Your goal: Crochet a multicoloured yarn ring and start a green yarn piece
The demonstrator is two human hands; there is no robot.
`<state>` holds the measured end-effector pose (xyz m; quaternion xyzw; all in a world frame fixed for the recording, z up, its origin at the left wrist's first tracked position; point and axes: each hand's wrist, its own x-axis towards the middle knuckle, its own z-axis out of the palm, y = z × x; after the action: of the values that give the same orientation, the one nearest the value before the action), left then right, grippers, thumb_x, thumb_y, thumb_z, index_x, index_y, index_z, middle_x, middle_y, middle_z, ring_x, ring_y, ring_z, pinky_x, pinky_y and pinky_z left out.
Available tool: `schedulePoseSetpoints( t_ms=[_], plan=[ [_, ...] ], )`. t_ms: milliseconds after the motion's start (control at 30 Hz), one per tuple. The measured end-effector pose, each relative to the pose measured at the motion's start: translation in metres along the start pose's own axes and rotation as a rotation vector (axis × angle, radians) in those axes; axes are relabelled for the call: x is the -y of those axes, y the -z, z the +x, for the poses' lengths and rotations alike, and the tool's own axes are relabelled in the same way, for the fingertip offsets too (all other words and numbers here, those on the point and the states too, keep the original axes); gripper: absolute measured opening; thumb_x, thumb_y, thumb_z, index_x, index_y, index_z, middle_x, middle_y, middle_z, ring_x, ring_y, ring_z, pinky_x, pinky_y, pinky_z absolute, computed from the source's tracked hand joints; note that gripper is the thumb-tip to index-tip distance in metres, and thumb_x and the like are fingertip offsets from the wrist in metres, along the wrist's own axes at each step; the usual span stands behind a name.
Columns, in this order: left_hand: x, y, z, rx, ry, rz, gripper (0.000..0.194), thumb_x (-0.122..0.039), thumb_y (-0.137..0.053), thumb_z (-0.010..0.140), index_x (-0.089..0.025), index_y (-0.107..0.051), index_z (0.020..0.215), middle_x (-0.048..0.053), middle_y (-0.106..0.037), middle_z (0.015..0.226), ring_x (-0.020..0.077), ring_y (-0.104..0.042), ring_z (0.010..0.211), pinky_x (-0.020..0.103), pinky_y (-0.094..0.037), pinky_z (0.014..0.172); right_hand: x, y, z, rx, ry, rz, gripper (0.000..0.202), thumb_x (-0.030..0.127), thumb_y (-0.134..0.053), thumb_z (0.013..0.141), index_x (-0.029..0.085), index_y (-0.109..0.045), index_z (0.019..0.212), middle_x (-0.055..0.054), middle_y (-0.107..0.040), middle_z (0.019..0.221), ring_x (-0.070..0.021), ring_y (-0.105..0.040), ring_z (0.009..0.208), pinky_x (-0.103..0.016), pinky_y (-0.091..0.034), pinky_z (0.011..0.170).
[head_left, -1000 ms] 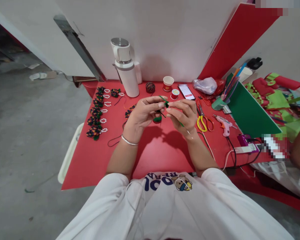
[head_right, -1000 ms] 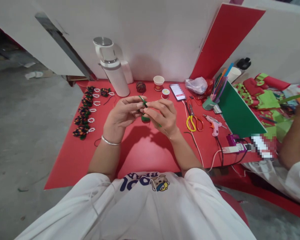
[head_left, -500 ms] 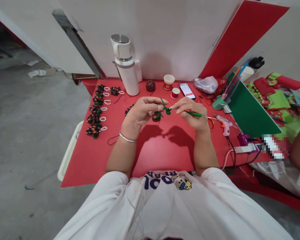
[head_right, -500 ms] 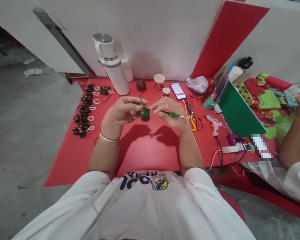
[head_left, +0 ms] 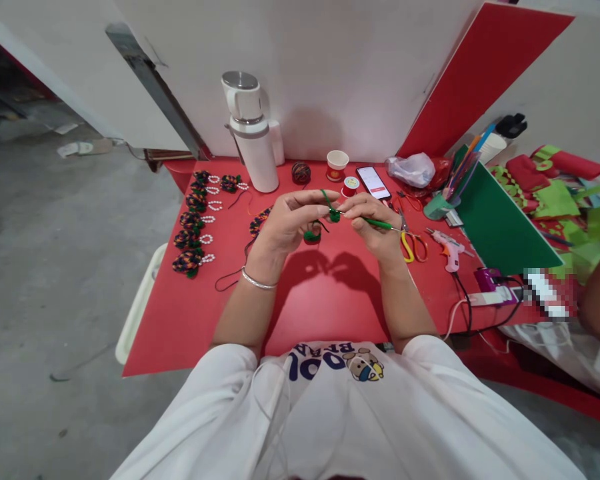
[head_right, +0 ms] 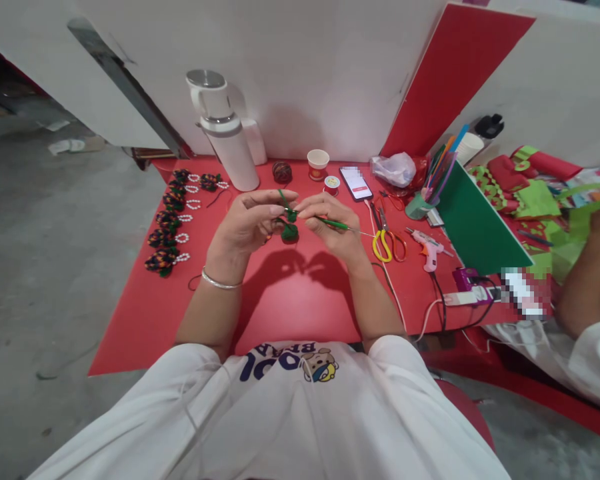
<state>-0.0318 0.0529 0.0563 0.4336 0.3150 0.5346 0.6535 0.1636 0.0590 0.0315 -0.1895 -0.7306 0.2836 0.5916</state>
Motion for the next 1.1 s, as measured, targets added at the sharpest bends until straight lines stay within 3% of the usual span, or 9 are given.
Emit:
schedulePoseSetpoints(
  t_ms=[300, 533, 600, 700, 800, 933, 1100],
  plan=[
    [0.005, -0.002, 0.002, -0.091, -0.225, 0.081, 0.042, -0.032, -0.107, 0.050, -0.021, -0.089, 0.086, 0.001, -0.072, 0.063, 0.0073, -0.056, 0.048, 0.021, -0.042, 0.045, 0.002, -0.004, 0.000, -0.058, 0.105, -0.102, 0.012, 0.038, -0.072, 0.101, 0.031, -0.081, 0.104, -0.003, -0.082, 0.103, -0.0194, -0.077, 0.097, -0.041, -0.064, 0.088],
    [0.015, -0.017, 0.003, -0.250, -0.273, 0.049, 0.040, -0.026, -0.104, 0.051, -0.019, -0.086, 0.086, -0.001, -0.073, 0.066, 0.0078, -0.059, 0.056, 0.021, -0.046, 0.053, 0.002, -0.009, -0.003, -0.079, 0.284, -0.507, 0.013, 0.031, -0.070, 0.103, 0.032, -0.077, 0.113, -0.004, -0.081, 0.108, -0.0204, -0.075, 0.100, -0.042, -0.062, 0.089],
    [0.019, -0.022, 0.003, -0.279, -0.250, -0.002, 0.035, -0.023, -0.100, 0.056, -0.019, -0.085, 0.087, -0.004, -0.069, 0.064, 0.0051, -0.053, 0.052, 0.020, -0.042, 0.050, -0.003, -0.014, -0.007, -0.122, 0.360, -0.630, 0.017, 0.031, -0.069, 0.103, 0.034, -0.077, 0.117, -0.004, -0.080, 0.110, -0.0208, -0.073, 0.100, -0.041, -0.062, 0.087],
    [0.017, -0.025, 0.002, -0.225, -0.085, -0.127, 0.031, -0.021, -0.095, 0.060, -0.019, -0.084, 0.089, -0.005, -0.067, 0.065, 0.0034, -0.049, 0.049, 0.018, -0.036, 0.045, -0.011, -0.019, -0.013, -0.189, 0.400, -0.724, 0.019, 0.034, -0.068, 0.103, 0.037, -0.076, 0.120, -0.004, -0.078, 0.111, -0.0213, -0.070, 0.100, -0.039, -0.061, 0.082],
    [0.011, -0.020, 0.001, -0.155, 0.054, -0.189, 0.033, -0.017, -0.093, 0.055, -0.018, -0.083, 0.086, -0.003, -0.069, 0.067, 0.0041, -0.051, 0.051, 0.018, -0.034, 0.044, -0.015, -0.018, -0.013, -0.185, 0.398, -0.642, 0.022, 0.036, -0.069, 0.103, 0.041, -0.076, 0.123, -0.003, -0.077, 0.112, -0.0209, -0.068, 0.101, -0.038, -0.060, 0.082],
    [0.004, -0.013, 0.000, -0.099, 0.063, -0.179, 0.034, -0.015, -0.093, 0.051, -0.018, -0.085, 0.085, -0.002, -0.067, 0.062, 0.0051, -0.051, 0.051, 0.018, -0.032, 0.044, -0.017, -0.004, -0.004, -0.103, 0.372, -0.437, 0.026, 0.045, -0.070, 0.101, 0.048, -0.076, 0.127, 0.000, -0.078, 0.111, -0.0208, -0.068, 0.099, -0.042, -0.060, 0.086],
    [0.003, -0.010, -0.001, -0.052, 0.074, -0.135, 0.029, -0.017, -0.090, 0.055, -0.018, -0.084, 0.083, -0.002, -0.064, 0.060, 0.0054, -0.049, 0.051, 0.020, -0.033, 0.045, -0.022, 0.010, 0.002, -0.032, 0.295, -0.312, 0.020, 0.054, -0.077, 0.094, 0.050, -0.081, 0.114, 0.003, -0.082, 0.106, -0.0237, -0.069, 0.099, -0.050, -0.060, 0.093]
  ],
)
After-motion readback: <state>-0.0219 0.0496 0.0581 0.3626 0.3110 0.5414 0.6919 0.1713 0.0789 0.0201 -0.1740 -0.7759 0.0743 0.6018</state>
